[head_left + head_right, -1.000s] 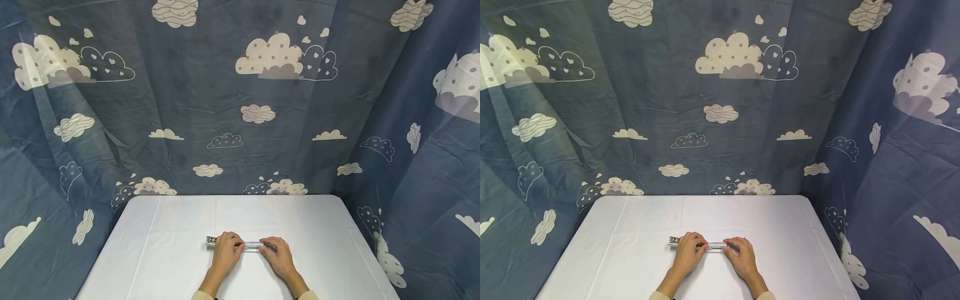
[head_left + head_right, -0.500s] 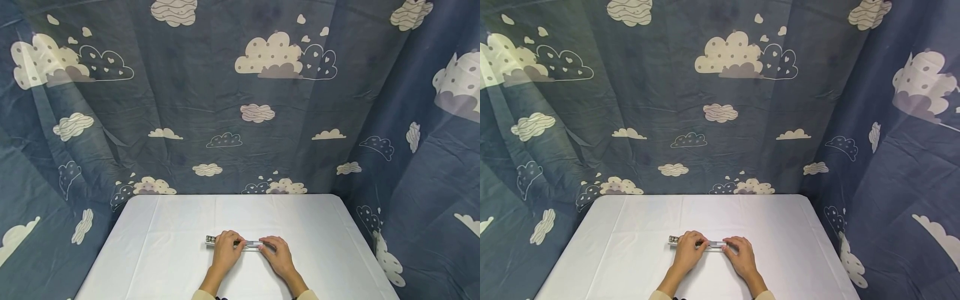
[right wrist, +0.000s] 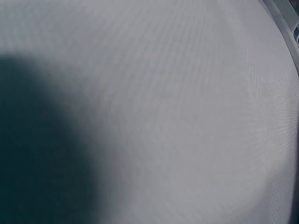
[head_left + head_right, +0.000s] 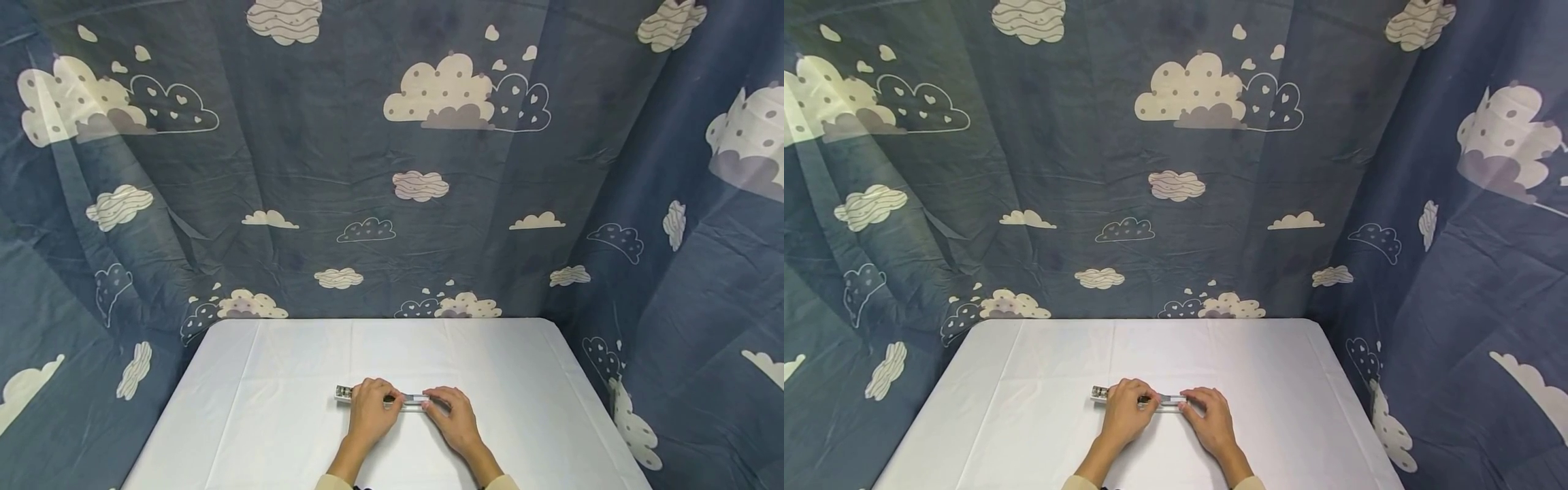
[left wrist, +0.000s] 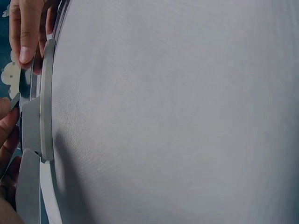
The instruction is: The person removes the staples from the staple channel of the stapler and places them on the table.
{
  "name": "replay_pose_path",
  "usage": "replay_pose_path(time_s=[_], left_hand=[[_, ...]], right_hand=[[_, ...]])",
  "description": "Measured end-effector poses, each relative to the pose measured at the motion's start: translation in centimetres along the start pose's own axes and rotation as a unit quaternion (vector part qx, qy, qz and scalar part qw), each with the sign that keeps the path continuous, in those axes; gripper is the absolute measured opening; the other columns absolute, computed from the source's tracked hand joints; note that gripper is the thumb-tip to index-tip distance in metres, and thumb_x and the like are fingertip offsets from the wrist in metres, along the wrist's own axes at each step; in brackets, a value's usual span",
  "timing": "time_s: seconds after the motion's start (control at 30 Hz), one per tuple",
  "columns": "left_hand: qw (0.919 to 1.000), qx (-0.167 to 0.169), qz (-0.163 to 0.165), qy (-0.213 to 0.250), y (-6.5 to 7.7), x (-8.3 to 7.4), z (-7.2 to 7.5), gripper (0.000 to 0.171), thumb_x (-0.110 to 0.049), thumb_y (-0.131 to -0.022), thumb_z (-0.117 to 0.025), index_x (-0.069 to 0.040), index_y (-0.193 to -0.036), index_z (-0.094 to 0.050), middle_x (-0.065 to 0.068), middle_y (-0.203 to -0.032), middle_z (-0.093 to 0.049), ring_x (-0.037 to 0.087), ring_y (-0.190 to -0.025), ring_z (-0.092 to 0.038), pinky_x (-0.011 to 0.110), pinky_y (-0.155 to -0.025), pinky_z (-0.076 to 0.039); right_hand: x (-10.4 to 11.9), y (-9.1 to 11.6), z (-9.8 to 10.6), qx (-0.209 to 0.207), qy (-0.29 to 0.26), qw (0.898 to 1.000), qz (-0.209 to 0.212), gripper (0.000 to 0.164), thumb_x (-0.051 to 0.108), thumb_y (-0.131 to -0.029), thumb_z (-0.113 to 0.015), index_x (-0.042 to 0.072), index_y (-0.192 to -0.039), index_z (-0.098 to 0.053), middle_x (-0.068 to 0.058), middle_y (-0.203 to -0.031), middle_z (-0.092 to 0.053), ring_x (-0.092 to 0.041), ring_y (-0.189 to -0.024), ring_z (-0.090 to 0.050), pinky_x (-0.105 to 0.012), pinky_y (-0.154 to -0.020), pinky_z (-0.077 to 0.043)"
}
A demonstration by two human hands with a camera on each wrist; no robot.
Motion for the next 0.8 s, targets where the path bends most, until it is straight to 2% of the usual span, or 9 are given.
replay_pose_path(time_s=[0.43,0.67,0.8], left_hand=[[0.9998,0.001,0.013,0.012,0.12,0.61,0.57,0.011,-0.034,-0.088,-0.080,-0.023,-0.087,-0.079,-0.011,-0.094,-0.073,0.012,-0.095,-0.061,0.042,-0.097,-0.045],[0.9992,-0.005,0.017,0.035,0.12,0.90,0.99,0.010,-0.032,-0.089,-0.080,-0.023,-0.087,-0.079,-0.011,-0.094,-0.072,0.012,-0.095,-0.062,0.044,-0.097,-0.046],[0.9984,0.007,0.014,0.054,0.05,0.57,0.80,0.009,-0.032,-0.091,-0.078,-0.023,-0.089,-0.079,-0.012,-0.096,-0.071,0.012,-0.096,-0.062,0.045,-0.098,-0.046]], right_hand=[[0.27,-0.27,-0.61,0.006,0.004,1.000,0.000,0.023,0.035,-0.087,-0.082,0.027,-0.109,-0.078,0.005,-0.113,-0.076,-0.028,-0.117,-0.065,-0.060,-0.120,-0.033],[0.23,-0.30,-0.71,0.010,0.009,1.000,0.008,0.025,0.038,-0.088,-0.080,0.029,-0.111,-0.077,0.005,-0.115,-0.076,-0.028,-0.119,-0.064,-0.059,-0.120,-0.033],[0.10,0.06,-0.08,-0.004,0.003,1.000,0.010,0.024,0.034,-0.087,-0.082,0.027,-0.109,-0.078,0.004,-0.112,-0.077,-0.029,-0.116,-0.066,-0.061,-0.119,-0.034]])
Point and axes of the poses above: each hand's wrist, its own y-axis away from the middle knuckle, its own z-axis out of the back of the hand, x = y × z, the point moved 4 cm from there along -y, towards the middle knuckle
